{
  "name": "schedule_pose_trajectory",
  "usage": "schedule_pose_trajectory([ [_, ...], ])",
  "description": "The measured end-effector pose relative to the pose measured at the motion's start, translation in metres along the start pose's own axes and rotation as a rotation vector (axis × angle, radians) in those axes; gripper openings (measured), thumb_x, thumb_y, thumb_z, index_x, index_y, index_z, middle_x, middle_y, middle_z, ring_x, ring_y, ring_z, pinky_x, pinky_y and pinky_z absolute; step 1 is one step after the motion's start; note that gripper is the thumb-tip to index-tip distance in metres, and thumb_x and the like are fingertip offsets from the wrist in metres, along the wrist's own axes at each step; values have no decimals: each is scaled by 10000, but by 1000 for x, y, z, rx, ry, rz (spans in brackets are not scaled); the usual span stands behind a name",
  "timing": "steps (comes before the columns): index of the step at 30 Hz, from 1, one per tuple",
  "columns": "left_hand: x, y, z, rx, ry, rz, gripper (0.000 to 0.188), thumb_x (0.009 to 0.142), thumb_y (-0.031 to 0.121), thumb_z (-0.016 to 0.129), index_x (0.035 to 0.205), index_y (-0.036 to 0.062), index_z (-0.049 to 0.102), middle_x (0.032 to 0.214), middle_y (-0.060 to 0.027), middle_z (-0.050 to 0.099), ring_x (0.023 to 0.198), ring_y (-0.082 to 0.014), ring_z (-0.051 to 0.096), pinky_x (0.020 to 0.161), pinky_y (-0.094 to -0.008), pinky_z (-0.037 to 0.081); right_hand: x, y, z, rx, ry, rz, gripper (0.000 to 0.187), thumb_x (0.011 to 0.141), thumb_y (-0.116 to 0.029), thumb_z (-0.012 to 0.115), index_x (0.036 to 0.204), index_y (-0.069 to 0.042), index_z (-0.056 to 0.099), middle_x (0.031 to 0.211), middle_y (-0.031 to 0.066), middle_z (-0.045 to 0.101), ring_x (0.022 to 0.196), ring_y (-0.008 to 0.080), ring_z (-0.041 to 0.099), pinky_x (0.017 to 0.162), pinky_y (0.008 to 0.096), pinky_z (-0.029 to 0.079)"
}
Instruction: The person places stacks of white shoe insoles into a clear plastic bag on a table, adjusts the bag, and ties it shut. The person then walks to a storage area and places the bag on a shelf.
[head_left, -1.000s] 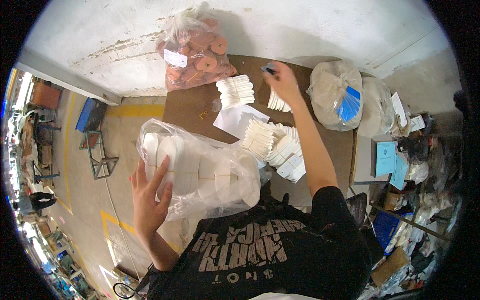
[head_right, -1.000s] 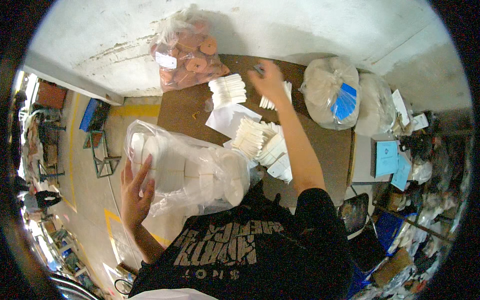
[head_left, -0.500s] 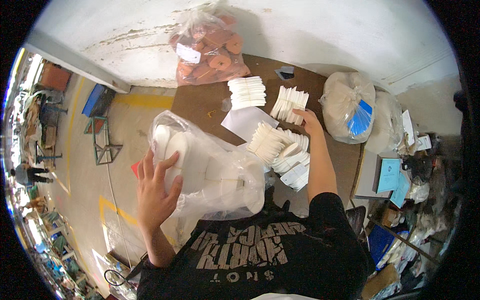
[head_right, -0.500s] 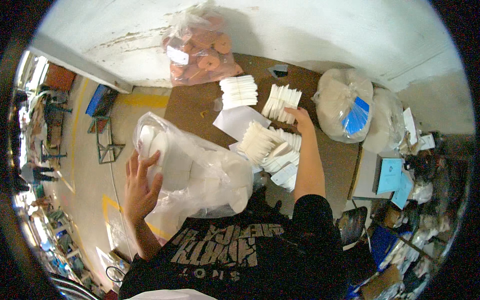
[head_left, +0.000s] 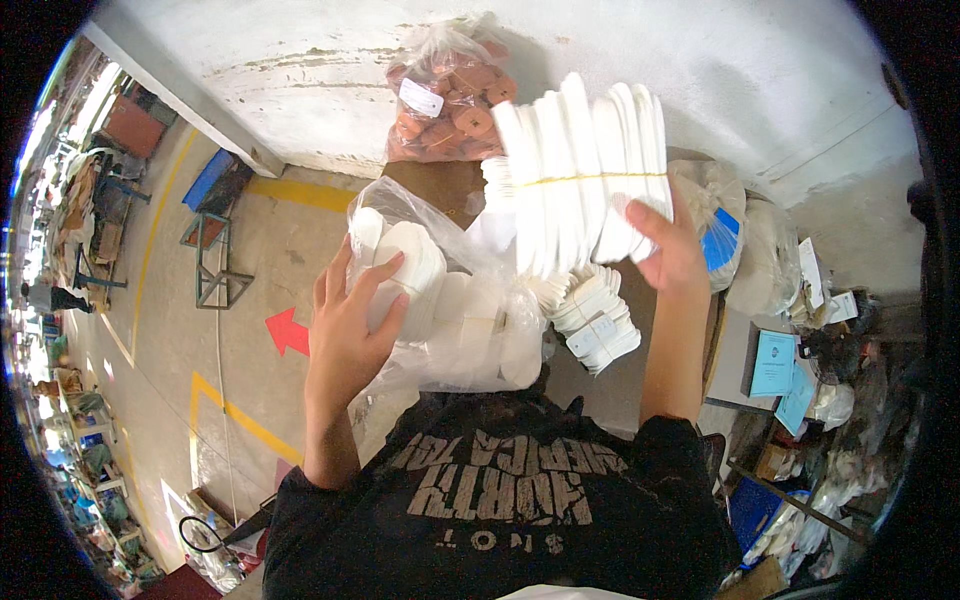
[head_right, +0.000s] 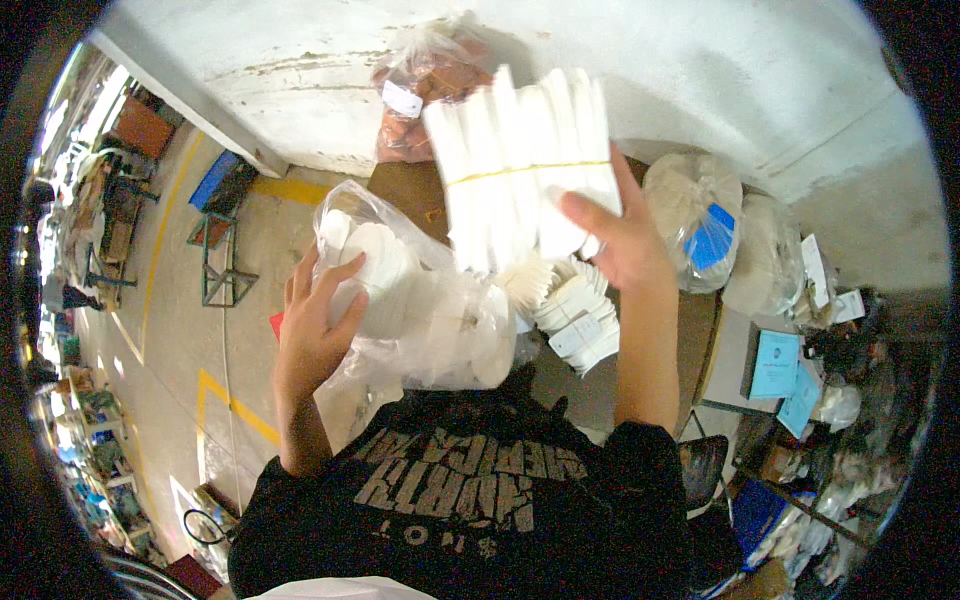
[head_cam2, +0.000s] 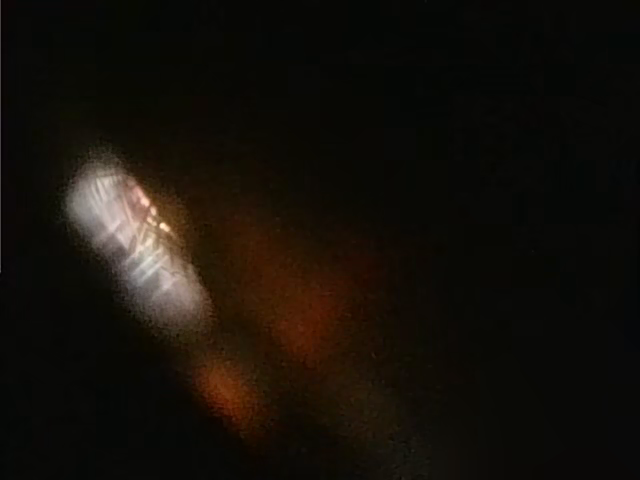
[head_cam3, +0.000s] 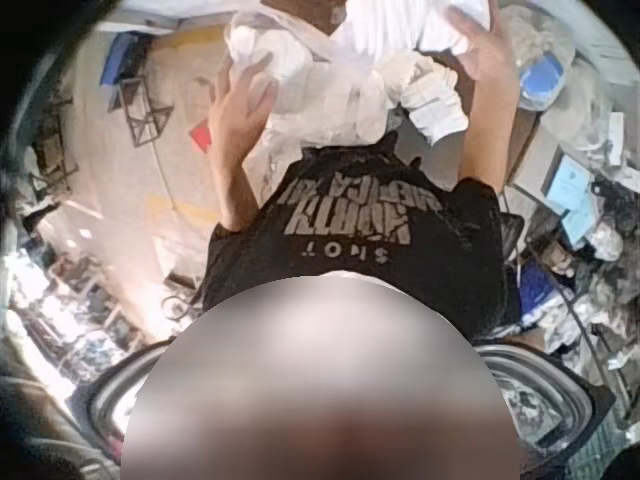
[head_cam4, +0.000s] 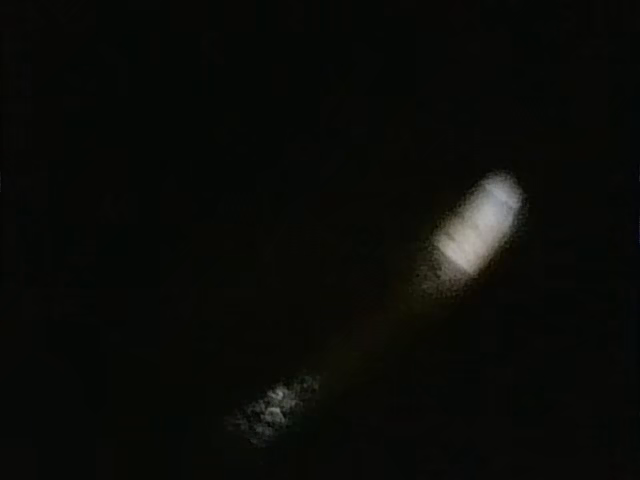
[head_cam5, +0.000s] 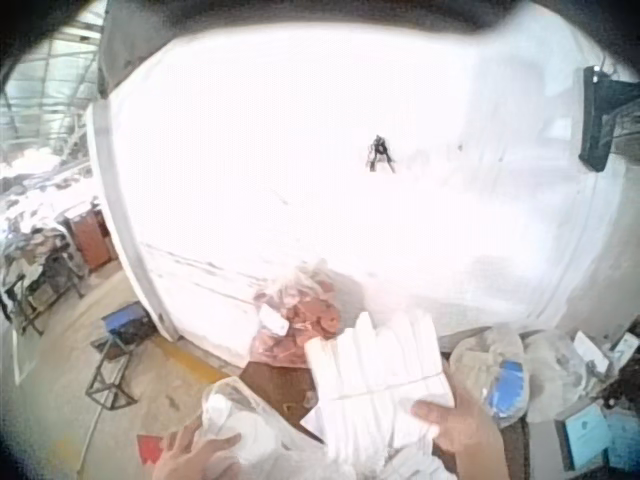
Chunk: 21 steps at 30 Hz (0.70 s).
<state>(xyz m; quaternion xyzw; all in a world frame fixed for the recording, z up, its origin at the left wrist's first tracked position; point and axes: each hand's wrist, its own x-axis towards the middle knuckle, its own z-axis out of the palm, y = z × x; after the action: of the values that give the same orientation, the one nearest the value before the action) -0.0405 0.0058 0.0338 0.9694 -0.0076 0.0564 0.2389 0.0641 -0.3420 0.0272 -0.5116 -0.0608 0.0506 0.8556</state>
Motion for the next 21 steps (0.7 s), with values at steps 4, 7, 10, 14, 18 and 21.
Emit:
schedule_pose_trajectory([
  [4,-11,-1,1,-7,20,25,426,968,272,696,1394,262,693,1625,-241,414,1450,-467,427,1152,-540,417,-49,-4,74,-434,-101,-28,864,898,-160,796,1591,10,310,1401,226,596,1243,322,639,1046,420,512],
  [7,-17,-4,2,-40,38,48,400,1013,269,644,1411,261,682,1626,-260,404,1455,-478,415,1169,-539,396,-79,8,106,-795,-120,-80,909,922,-267,768,1621,-3,250,1427,287,548,1243,398,633,1074,463,497],
  [10,-20,-7,3,-72,39,72,377,1059,276,581,1423,250,673,1621,-270,404,1458,-489,405,1176,-540,385,-100,29,127,-1068,-144,-204,902,967,-299,718,1629,6,187,1430,372,481,1235,524,610,1078,515,493],
  [14,-22,-3,3,-62,-45,32,385,1091,307,526,1449,235,650,1620,-268,404,1463,-503,390,1180,-534,377,-116,72,149,-1009,-255,-21,885,1009,-309,668,1616,63,141,1478,439,394,1260,613,550,1080,563,485],
  [18,-20,4,-4,-19,-32,95,449,1082,379,533,1508,252,588,1643,-257,371,1522,-510,303,1223,-616,271,-116,106,155,-1116,-252,-75,892,1047,-333,623,1607,117,93,1502,470,363,1297,637,509,1094,573,471],
  [21,-23,10,-6,128,-7,117,510,1054,441,563,1540,289,551,1667,-239,342,1562,-500,237,1216,-727,164,-120,102,144,-1211,-342,-112,896,1068,-393,582,1649,58,71,1383,476,480,1302,614,525,1099,642,430],
])
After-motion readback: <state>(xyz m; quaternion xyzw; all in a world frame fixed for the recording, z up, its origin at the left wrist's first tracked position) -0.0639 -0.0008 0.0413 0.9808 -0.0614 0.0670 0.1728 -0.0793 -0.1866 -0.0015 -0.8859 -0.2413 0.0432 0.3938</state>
